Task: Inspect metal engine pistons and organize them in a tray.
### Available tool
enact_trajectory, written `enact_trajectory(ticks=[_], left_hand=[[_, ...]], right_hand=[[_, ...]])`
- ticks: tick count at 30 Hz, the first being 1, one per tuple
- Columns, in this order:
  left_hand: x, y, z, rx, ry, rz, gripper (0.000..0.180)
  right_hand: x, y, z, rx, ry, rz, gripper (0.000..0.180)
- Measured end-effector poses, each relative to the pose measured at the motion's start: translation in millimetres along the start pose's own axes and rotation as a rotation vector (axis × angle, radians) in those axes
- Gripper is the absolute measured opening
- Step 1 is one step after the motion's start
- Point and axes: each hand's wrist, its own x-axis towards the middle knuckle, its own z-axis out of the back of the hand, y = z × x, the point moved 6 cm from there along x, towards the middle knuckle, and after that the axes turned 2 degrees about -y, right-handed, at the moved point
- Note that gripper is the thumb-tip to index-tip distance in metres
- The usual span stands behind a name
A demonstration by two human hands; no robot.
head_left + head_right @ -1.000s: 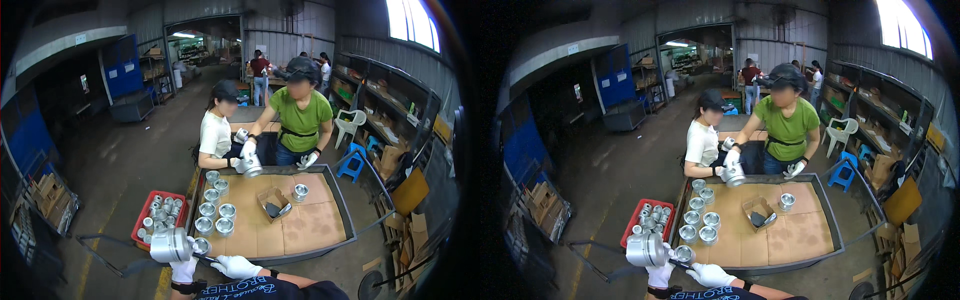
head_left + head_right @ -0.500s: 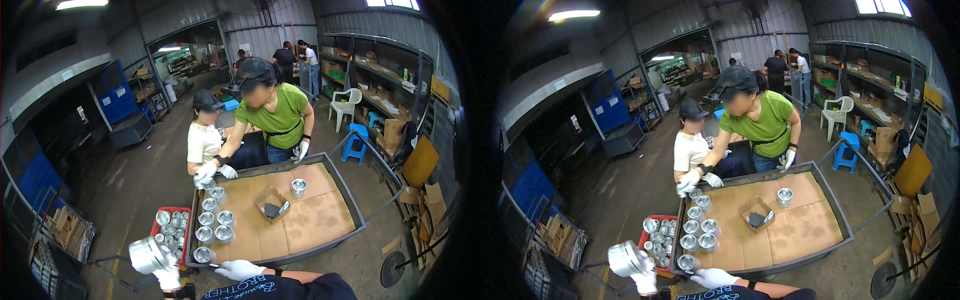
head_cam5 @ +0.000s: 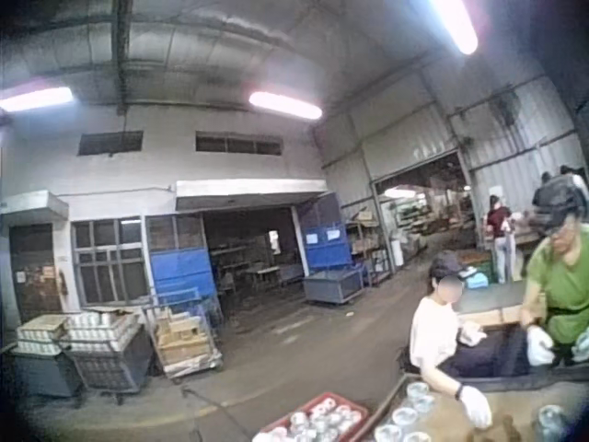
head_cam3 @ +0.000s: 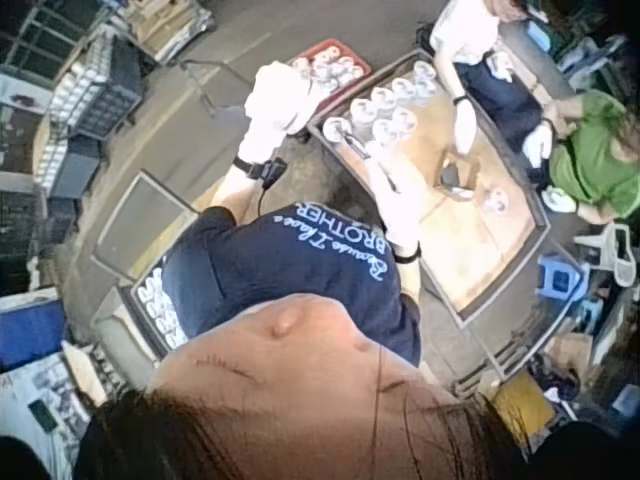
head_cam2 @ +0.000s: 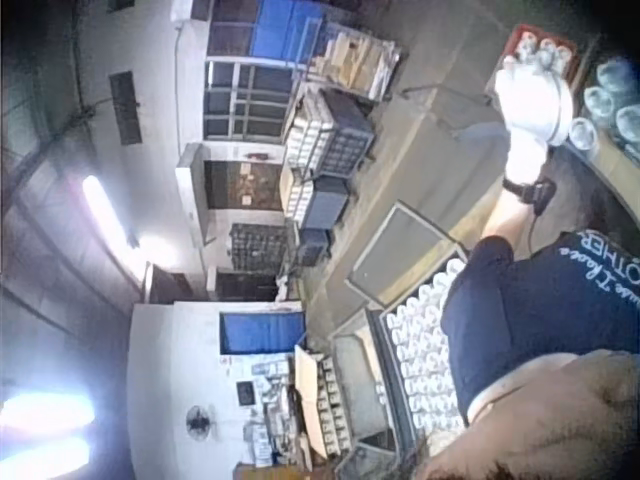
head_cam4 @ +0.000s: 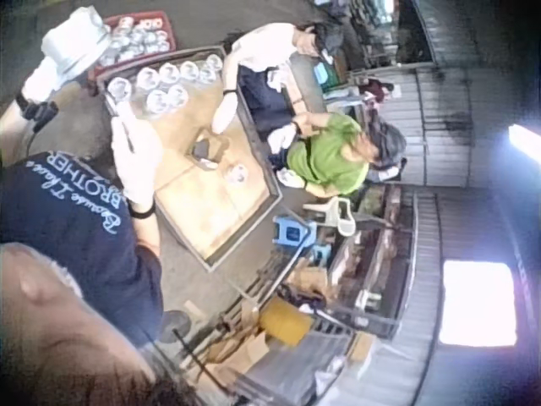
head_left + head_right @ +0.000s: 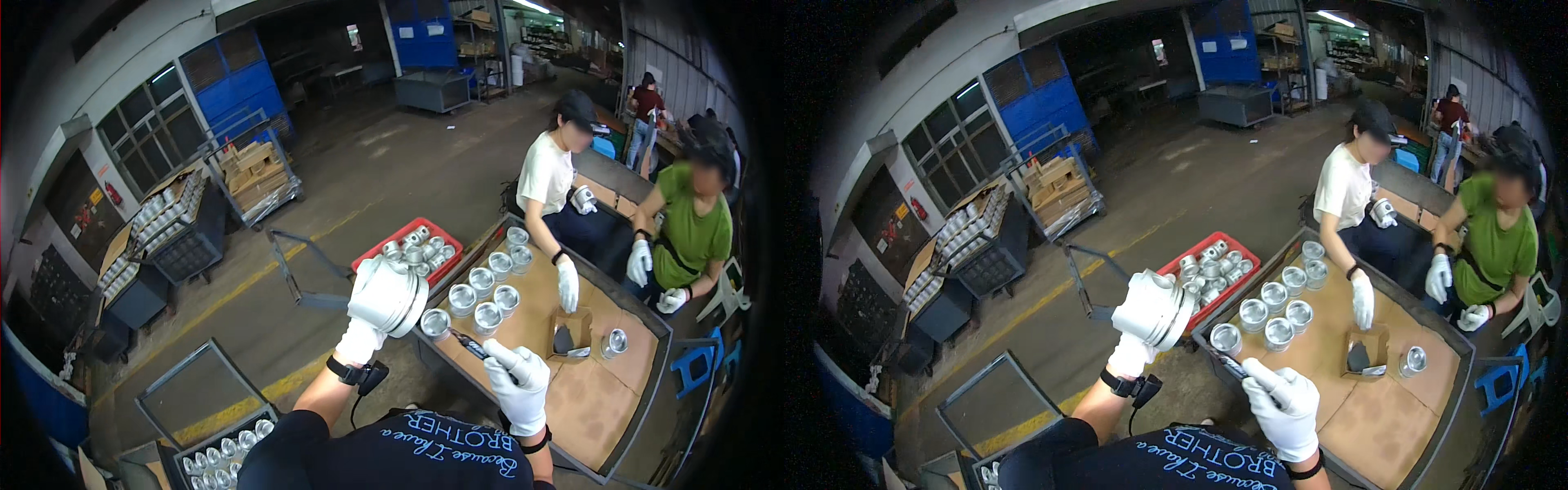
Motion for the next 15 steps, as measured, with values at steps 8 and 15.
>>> enact_trajectory(ticks=[8,15], left_hand=[[-46,20,14,-0.179,0.406,0.094,0.010],[-115,28,-18,-2.558,0.016,1.120,0.034]], right_hand=[[11,46,-28,-0.162,0.144,0.351,0.040],[10,51,-34,-0.166,0.142,0.412,0.042]])
